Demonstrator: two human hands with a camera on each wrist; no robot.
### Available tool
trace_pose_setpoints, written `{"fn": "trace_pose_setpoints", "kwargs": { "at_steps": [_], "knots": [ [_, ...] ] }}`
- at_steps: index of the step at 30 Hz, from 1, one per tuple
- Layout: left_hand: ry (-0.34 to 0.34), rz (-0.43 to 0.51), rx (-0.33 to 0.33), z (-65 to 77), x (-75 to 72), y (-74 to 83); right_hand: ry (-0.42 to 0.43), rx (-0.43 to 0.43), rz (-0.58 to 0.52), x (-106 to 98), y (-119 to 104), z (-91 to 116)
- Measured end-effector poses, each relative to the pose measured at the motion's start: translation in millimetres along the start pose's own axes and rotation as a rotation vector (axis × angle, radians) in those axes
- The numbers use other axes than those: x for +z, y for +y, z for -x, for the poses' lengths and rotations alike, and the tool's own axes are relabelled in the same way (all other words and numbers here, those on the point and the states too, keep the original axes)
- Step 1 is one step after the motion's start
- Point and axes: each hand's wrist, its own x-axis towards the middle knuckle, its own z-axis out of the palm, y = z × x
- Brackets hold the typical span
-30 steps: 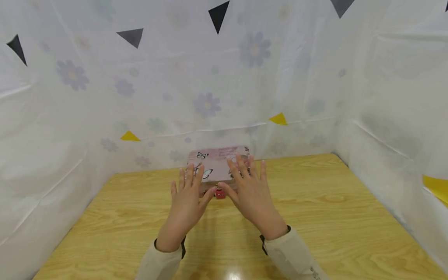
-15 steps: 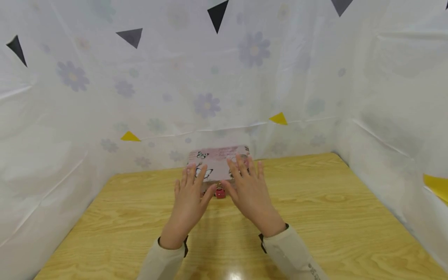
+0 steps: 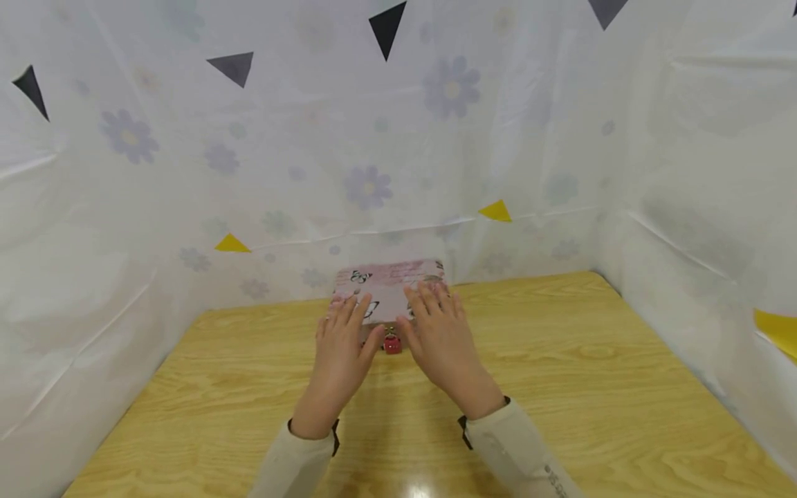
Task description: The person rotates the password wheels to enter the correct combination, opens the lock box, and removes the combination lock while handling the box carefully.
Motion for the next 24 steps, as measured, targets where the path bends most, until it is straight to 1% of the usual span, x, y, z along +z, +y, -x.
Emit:
{"fn": "trace_pose_setpoints", "kwargs": {
  "at_steps": [7, 16, 24],
  "knots": [
    [-0.014, 0.004, -0.002, -1.4, 4.6, -0.8, 0.017, 0.005, -0.022, 4.6, 0.3, 0.3],
    [0.032, -0.003, 0.028, -2.7, 10.2, -2.5, 0.024, 0.005, -0.039, 9.7, 2.1, -1.0],
    [0.041, 0.031, 0.037, -5.2, 13.3, -2.4, 0.043, -0.026, -0.033, 15.8, 4.8, -3.3]
  ]
}}
